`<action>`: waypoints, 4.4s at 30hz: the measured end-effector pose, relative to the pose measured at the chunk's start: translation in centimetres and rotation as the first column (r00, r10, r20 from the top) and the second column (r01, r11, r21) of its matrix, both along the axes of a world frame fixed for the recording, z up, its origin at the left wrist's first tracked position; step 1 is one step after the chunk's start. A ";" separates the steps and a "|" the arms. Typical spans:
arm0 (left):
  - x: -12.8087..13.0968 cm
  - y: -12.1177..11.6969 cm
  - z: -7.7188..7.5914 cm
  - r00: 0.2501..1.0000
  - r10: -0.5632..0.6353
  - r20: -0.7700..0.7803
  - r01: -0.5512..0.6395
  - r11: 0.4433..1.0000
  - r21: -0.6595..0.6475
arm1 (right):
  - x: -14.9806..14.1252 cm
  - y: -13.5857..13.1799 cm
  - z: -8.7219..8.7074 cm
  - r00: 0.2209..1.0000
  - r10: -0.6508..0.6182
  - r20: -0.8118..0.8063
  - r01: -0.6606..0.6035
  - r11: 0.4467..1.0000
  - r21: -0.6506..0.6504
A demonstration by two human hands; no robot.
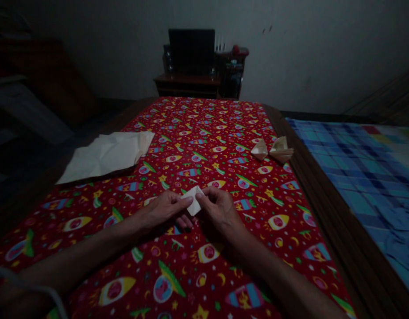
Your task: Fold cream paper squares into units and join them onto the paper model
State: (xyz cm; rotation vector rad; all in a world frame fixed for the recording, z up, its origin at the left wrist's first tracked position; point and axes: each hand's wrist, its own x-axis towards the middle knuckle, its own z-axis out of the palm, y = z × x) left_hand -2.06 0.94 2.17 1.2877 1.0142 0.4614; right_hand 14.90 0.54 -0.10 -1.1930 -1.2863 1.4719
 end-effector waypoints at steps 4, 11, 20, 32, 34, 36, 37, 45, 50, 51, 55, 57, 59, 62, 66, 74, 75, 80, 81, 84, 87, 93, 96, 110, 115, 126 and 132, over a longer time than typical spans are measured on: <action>-0.6 0.5 -0.4 0.959 0.214 -0.187 -0.034 0.739 0.673 | 0.9 0.5 0.3 0.926 0.008 0.379 -0.071 0.986 0.152; -0.9 -0.8 -1.6 0.927 0.004 -0.376 0.356 0.312 0.881 | 1.8 -0.5 -0.1 0.418 -0.356 0.836 -0.369 0.774 0.514; -1.2 -0.6 -1.4 0.871 0.002 -0.492 0.476 0.246 0.844 | 3.0 -0.7 -0.2 0.642 -0.189 0.743 -0.530 0.590 0.609; -1.2 0.6 -1.9 0.933 0.040 -0.359 0.336 0.264 0.904 | 4.0 -0.3 1.5 0.718 0.116 0.686 -0.567 0.670 0.479; -1.2 0.7 -2.0 0.945 0.041 -0.324 0.297 0.308 0.904 | 3.5 -0.5 0.9 0.742 0.016 0.670 -0.491 0.693 0.527; -1.1 0.7 -2.2 0.951 0.042 -0.305 0.277 0.318 0.907 | 2.9 -0.6 0.2 0.742 -0.086 0.664 -0.431 0.698 0.572; -1.1 0.7 -2.3 0.954 0.043 -0.296 0.267 0.321 0.909 | 2.6 -0.6 -0.1 0.737 -0.124 0.664 -0.417 0.690 0.592; -1.0 0.6 -2.1 0.957 0.064 -0.284 0.253 0.304 0.918 | 2.6 -0.5 -0.7 0.707 -0.220 0.672 -0.469 0.565 0.678; -0.9 0.4 -2.1 0.897 0.131 -0.422 0.381 0.256 0.888 | 2.2 -0.7 -0.5 0.622 -0.319 0.715 -0.553 0.467 0.690; -0.9 0.4 -2.2 0.889 0.140 -0.437 0.395 0.250 0.884 | 2.1 -0.7 -0.5 0.604 -0.347 0.718 -0.574 0.437 0.693; -1.0 0.6 -2.3 0.918 0.112 -0.379 0.334 0.295 0.895 | 1.9 -0.7 -0.4 0.630 -0.330 0.703 -0.551 0.447 0.704; -1.0 0.9 -2.3 0.963 0.060 -0.263 0.220 0.390 0.894 | 2.0 -0.7 -0.2 0.702 -0.243 0.669 -0.468 0.551 0.691; -1.0 1.3 -2.2 0.990 0.034 -0.138 0.103 0.497 0.862 | 2.0 -0.7 -0.1 0.767 -0.165 0.620 -0.386 0.652 0.652; -0.9 1.5 -2.0 0.997 0.053 -0.061 0.018 0.591 0.806 | 2.0 -0.6 -0.1 0.809 -0.120 0.576 -0.328 0.721 0.610; -0.7 1.5 -1.7 0.995 0.063 -0.081 0.028 0.591 0.806 | 2.0 -0.5 -0.1 0.803 -0.127 0.582 -0.327 0.723 0.608; -0.7 1.0 -1.5 0.987 0.068 -0.146 0.102 0.440 0.892 | 1.8 -0.7 0.2 0.745 -0.145 0.651 -0.432 0.639 0.637; -0.7 0.9 -1.4 0.985 0.069 -0.161 0.122 0.387 0.914 | 1.8 -0.7 0.2 0.737 -0.149 0.659 -0.447 0.624 0.641; -0.9 0.6 -1.0 0.974 0.060 -0.218 0.199 0.237 0.951 | 1.9 -0.7 0.1 0.734 -0.170 0.657 -0.475 0.562 0.677; -1.0 0.6 -0.9 0.972 0.057 -0.226 0.207 0.235 0.950 | 1.9 -0.7 0.1 0.735 -0.169 0.657 -0.477 0.559 0.678; -1.0 0.5 -0.9 0.970 0.060 -0.235 0.214 0.240 0.947 | 1.8 -0.7 0.1 0.735 -0.173 0.656 -0.470 0.567 0.677; -0.9 0.6 -1.0 0.970 0.074 -0.233 0.207 0.255 0.944 | 1.7 -0.8 0.2 0.729 -0.179 0.661 -0.459 0.589 0.665; -0.9 0.4 -0.9 0.959 0.056 -0.276 0.259 0.208 0.943 | 1.9 -0.7 0.3 0.717 -0.186 0.671 -0.492 0.547 0.677; -1.0 0.1 -0.6 0.934 0.048 -0.353 0.343 0.146 0.928 | 2.2 -0.5 0.0 0.682 -0.269 0.680 -0.532 0.457 0.713; -1.8 -0.2 -1.8 0.883 0.038 -0.468 0.468 0.016 0.884 | 2.4 -1.3 0.1 0.448 -0.317 0.836 -0.733 0.406 0.546; -2.6 -1.6 -2.1 0.807 0.029 -0.590 0.583 0.123 0.803 | 3.4 -2.7 -0.2 0.423 -0.266 0.866 -0.727 0.471 0.500; -2.8 -3.5 -1.7 0.708 0.097 -0.700 0.677 0.189 0.711 | 4.6 -3.8 -0.3 0.444 -0.206 0.872 -0.706 0.520 0.481; -2.3 -3.8 -1.9 0.690 0.170 -0.704 0.685 0.163 0.710 | 3.1 -3.6 -0.4 0.438 -0.244 0.865 -0.692 0.523 0.498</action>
